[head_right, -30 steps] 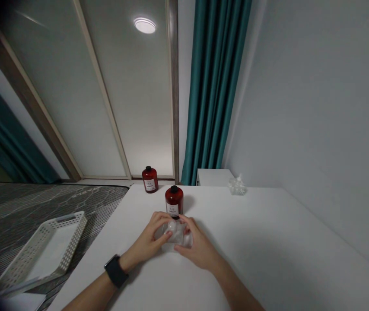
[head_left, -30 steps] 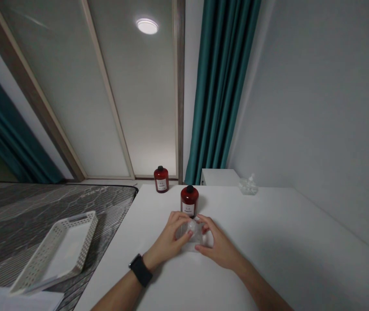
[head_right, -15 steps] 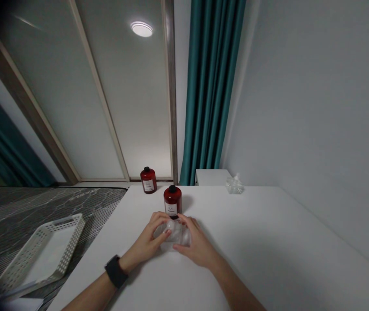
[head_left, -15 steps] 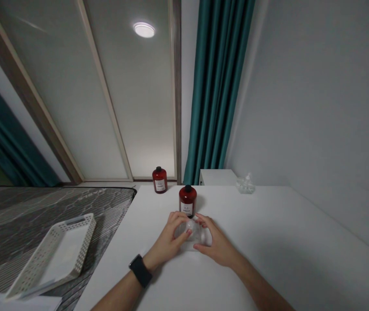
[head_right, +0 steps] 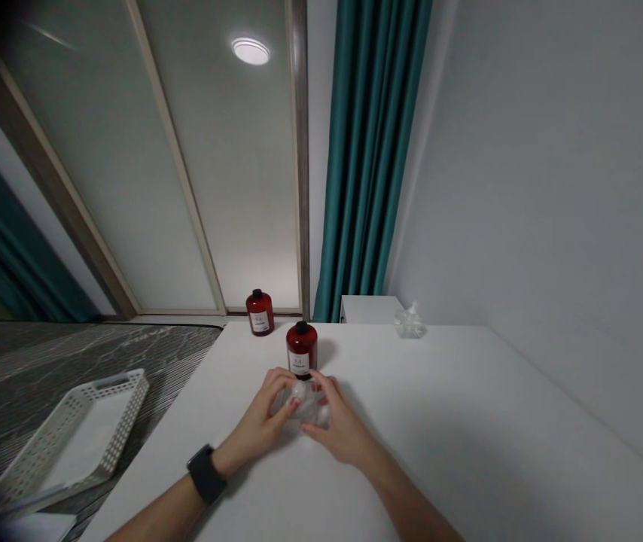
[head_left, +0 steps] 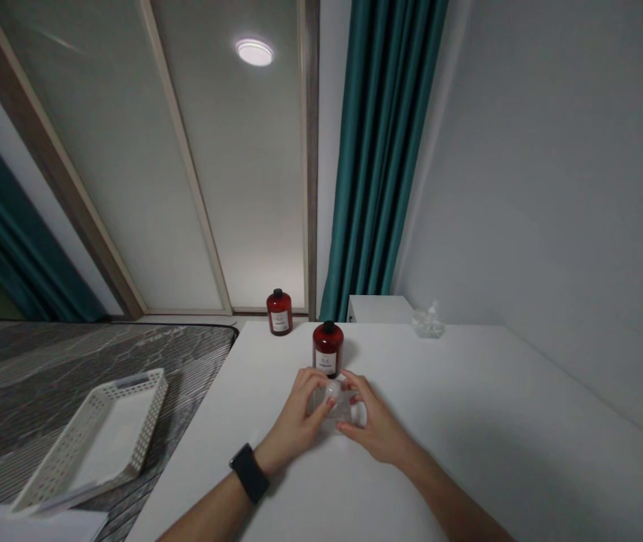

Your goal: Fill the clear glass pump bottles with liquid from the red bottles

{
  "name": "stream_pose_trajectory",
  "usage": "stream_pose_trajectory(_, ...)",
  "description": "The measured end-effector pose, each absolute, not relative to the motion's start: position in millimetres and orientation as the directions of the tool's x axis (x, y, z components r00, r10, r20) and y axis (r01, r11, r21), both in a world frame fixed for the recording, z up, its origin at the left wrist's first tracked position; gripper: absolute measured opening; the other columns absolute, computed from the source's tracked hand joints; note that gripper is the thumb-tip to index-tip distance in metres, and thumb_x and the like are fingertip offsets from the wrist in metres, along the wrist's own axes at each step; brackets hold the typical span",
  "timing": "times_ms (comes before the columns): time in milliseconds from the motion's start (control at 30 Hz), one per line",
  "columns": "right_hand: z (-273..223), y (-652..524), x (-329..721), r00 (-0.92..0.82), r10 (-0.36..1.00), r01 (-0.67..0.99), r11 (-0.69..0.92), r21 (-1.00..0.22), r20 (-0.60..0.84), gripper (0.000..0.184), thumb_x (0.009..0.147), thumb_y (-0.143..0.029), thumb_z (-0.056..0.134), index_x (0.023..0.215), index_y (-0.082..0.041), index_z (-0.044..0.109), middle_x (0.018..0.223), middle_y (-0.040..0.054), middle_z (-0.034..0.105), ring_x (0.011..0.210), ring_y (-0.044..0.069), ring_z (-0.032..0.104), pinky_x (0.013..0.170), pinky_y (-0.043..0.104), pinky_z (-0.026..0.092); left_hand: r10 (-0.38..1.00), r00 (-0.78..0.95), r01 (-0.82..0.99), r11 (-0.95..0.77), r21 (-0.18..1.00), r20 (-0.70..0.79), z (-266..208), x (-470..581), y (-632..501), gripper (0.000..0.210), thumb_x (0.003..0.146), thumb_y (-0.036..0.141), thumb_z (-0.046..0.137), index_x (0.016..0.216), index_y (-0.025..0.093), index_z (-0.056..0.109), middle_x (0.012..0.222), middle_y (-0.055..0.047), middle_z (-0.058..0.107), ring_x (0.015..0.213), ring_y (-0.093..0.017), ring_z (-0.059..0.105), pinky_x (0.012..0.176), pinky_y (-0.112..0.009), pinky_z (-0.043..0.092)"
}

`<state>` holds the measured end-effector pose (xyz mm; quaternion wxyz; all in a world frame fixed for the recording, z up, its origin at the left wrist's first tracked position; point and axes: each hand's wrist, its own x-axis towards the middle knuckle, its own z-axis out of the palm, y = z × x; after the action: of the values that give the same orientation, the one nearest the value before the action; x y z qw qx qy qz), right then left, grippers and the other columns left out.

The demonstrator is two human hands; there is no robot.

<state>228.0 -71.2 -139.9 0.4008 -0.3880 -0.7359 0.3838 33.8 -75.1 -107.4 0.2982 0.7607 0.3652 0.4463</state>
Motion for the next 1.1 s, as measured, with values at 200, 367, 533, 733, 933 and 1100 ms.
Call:
stream_pose_trajectory(200, -139.4, -73.1, 226.2, -0.326, 0.901, 0.278, 0.38, -0.882, 0.286, 0.087, 0.07, -0.008, 0.075, 0.146, -0.028, 0.036, 0.129, 0.0085, 0.052, 0.117, 0.026, 0.054, 0.1, 0.046, 0.046, 0.85, 0.246, 0.268, -0.522, 0.809, 0.466, -114.4, 40.5, -75.8, 0.005, 0.095, 0.025, 0.057, 0.093, 0.021, 0.055, 0.103, -0.005, 0.055, 0.101, -0.023, 0.054, 0.091, -0.037, 0.043)
stream_pose_trajectory(367, -138.8, -72.4, 227.2, -0.322, 0.907, 0.255, 0.359, -0.898, 0.271, 0.09, 0.071, -0.011, 0.076, 0.148, -0.028, 0.032, 0.129, 0.0082, 0.053, 0.116, 0.025, 0.055, 0.103, 0.048, 0.044, 0.875, 0.197, 0.287, -0.483, 0.827, 0.443, -117.6, 42.3, -73.4, 0.014, 0.087, 0.016, 0.061, 0.089, 0.021, 0.048, 0.099, -0.003, 0.053, 0.096, -0.022, 0.053, 0.088, -0.035, 0.042)
stream_pose_trajectory(533, -139.8, -69.6, 231.1, -0.353, 0.893, 0.268, 0.381, -0.885, 0.278, 0.091, 0.072, -0.009, 0.074, 0.149, -0.029, 0.031, 0.129, 0.0075, 0.053, 0.121, 0.025, 0.053, 0.104, 0.047, 0.043, 0.832, 0.33, 0.307, -0.541, 0.783, 0.445, -112.0, 30.3, -69.8, 0.021, 0.085, 0.019, 0.066, 0.101, 0.021, 0.052, 0.109, -0.006, 0.053, 0.106, -0.024, 0.052, 0.094, -0.038, 0.042)
stream_pose_trajectory(733, -138.6, -67.6, 234.4, -0.366, 0.893, 0.282, 0.375, -0.883, 0.262, 0.087, 0.074, -0.01, 0.073, 0.148, -0.029, 0.032, 0.129, 0.0077, 0.052, 0.121, 0.025, 0.052, 0.101, 0.046, 0.044, 0.787, 0.48, 0.357, -0.579, 0.733, 0.387, -110.4, 10.2, -60.7, 0.06, 0.076, 0.023, 0.076, 0.128, 0.023, 0.047, 0.121, -0.009, 0.054, 0.11, -0.027, 0.053, 0.093, -0.039, 0.046)
stream_pose_trajectory(933, -134.7, -68.1, 235.8, -0.389, 0.883, 0.287, 0.387, -0.876, 0.263, 0.084, 0.074, -0.011, 0.071, 0.147, -0.028, 0.034, 0.134, 0.0095, 0.048, 0.124, 0.026, 0.048, 0.1, 0.045, 0.045, 0.813, 0.485, 0.461, -0.55, 0.696, 0.322, -109.1, 6.0, -57.3, 0.052, 0.076, 0.024, 0.076, 0.122, 0.021, 0.052, 0.109, -0.006, 0.058, 0.097, -0.023, 0.057, 0.086, -0.037, 0.048)
stream_pose_trajectory(1100, -109.9, -66.1, 232.3, -0.385, 0.864, 0.313, 0.453, -0.835, 0.325, 0.087, 0.071, -0.015, 0.076, 0.147, -0.027, 0.035, 0.13, 0.0083, 0.046, 0.124, 0.026, 0.046, 0.108, 0.047, 0.038, 0.813, 0.477, 0.455, -0.554, 0.697, 0.334, -110.5, 7.0, -57.8, 0.05, 0.074, 0.026, 0.076, 0.118, 0.02, 0.053, 0.106, -0.005, 0.059, 0.095, -0.023, 0.057, 0.085, -0.035, 0.048)
